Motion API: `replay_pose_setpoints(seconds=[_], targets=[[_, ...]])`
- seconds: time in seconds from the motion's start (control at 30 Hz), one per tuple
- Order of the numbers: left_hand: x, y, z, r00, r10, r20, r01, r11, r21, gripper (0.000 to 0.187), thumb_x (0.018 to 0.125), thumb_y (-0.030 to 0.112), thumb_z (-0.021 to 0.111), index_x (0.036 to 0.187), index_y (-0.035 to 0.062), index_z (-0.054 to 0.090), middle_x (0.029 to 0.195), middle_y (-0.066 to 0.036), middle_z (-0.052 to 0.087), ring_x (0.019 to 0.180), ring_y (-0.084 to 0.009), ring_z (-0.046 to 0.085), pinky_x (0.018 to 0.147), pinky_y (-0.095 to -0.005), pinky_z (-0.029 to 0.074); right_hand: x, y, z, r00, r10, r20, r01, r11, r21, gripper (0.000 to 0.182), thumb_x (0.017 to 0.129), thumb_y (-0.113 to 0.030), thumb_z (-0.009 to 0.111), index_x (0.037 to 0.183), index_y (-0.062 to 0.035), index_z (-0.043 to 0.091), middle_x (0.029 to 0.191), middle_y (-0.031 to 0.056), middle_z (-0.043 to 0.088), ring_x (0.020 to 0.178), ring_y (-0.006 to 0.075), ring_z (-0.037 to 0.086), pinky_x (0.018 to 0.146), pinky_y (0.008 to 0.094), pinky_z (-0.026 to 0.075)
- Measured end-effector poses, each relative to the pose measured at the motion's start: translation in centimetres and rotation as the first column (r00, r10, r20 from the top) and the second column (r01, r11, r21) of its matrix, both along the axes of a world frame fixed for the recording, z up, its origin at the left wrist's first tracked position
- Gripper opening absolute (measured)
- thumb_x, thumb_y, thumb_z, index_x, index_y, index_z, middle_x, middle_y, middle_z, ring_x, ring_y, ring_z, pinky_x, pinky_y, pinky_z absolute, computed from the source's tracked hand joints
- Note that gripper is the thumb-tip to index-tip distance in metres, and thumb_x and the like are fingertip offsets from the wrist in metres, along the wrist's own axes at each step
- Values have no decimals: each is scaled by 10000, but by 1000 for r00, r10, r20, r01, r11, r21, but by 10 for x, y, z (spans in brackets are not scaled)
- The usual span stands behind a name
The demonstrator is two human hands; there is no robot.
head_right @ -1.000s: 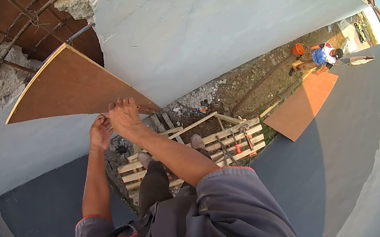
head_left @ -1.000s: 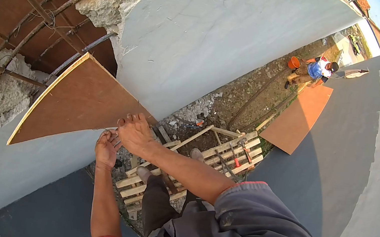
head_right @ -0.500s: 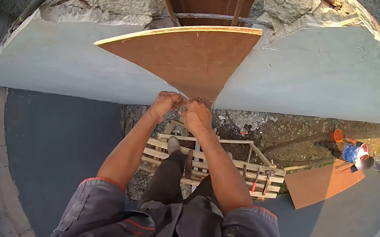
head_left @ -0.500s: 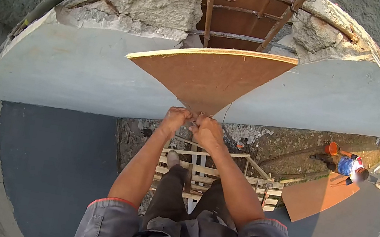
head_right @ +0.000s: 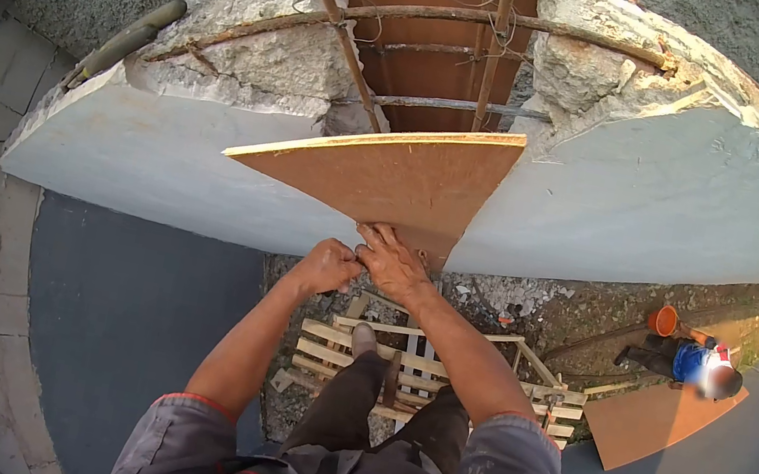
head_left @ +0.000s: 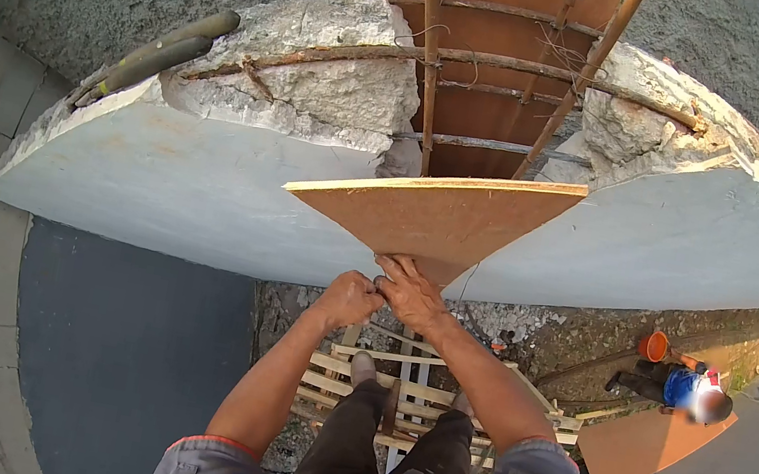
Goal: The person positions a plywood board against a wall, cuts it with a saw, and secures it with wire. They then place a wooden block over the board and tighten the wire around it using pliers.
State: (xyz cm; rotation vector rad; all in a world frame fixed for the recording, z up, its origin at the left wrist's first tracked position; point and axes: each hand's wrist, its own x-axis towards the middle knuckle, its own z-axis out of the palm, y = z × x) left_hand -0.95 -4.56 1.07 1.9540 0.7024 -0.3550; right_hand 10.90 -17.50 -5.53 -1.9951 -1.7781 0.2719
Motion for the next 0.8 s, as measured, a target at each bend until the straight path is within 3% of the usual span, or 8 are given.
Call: replay_pose_setpoints(seconds=[0.1,0.13,0.23,0.33,0.43,0.57,0.7,0.8], targets=[[-2,18,12,991,104,80,-122,958,261,325,843,229,669,756,-84,662,621,-174,651,575,-228,655,603,-376,510,6,7,9,997,39,69,-48,991,123,223,881,-229,601,987,-50,680,1320,88,558,1303,272,425,1066,419,413],[-1,17,27,955,91,282,-214,870,445,333,863,286,711,857,-46,684,699,-189,681,623,-279,677,613,-388,515,6,5,9,998,36,59,-43,992,122,223,881,-229,601,987,-50,680,1320,88,558,1303,272,425,1066,419,413],[16,18,45,878,-12,478,-266,819,509,303,883,324,695,971,35,695,769,-198,689,700,-399,663,645,-467,519,5,5,9,997,45,69,-62,962,266,243,865,-258,628,923,-27,677,1212,100,614,1279,268,451,1070,403,389],[26,23,52,928,-132,349,-143,738,659,290,898,334,674,962,53,703,791,-187,695,697,-388,663,644,-472,520,-2,22,9,988,145,-43,-113,895,433,241,871,-249,668,849,-9,666,939,128,666,1088,281,584,976,412,455],[28,20,60,958,-147,245,-93,650,754,290,893,350,676,940,66,709,768,-174,690,696,-374,668,638,-465,522,-8,36,20,936,171,-309,-82,956,281,271,901,-238,646,787,9,651,870,156,664,931,329,612,882,439,484],[29,17,57,972,-64,226,-136,630,765,316,870,385,697,850,70,716,727,-147,684,655,-339,668,599,-438,519,-29,55,10,713,-92,-695,330,919,217,349,959,-251,568,732,9,619,720,201,616,749,399,583,714,474,466],[22,12,56,978,1,209,-162,636,754,304,855,388,712,824,85,726,710,-131,683,624,-309,663,573,-402,514,-52,54,2,637,-156,-754,501,828,251,408,981,-277,542,698,13,584,675,215,591,695,415,556,666,477,446],[27,15,54,924,-83,373,-232,653,721,237,850,347,727,831,112,741,697,-112,682,604,-291,655,559,-378,508,-50,58,-4,626,-160,-763,553,781,290,428,1007,-301,542,707,4,564,623,163,536,619,326,512,594,429,413]])
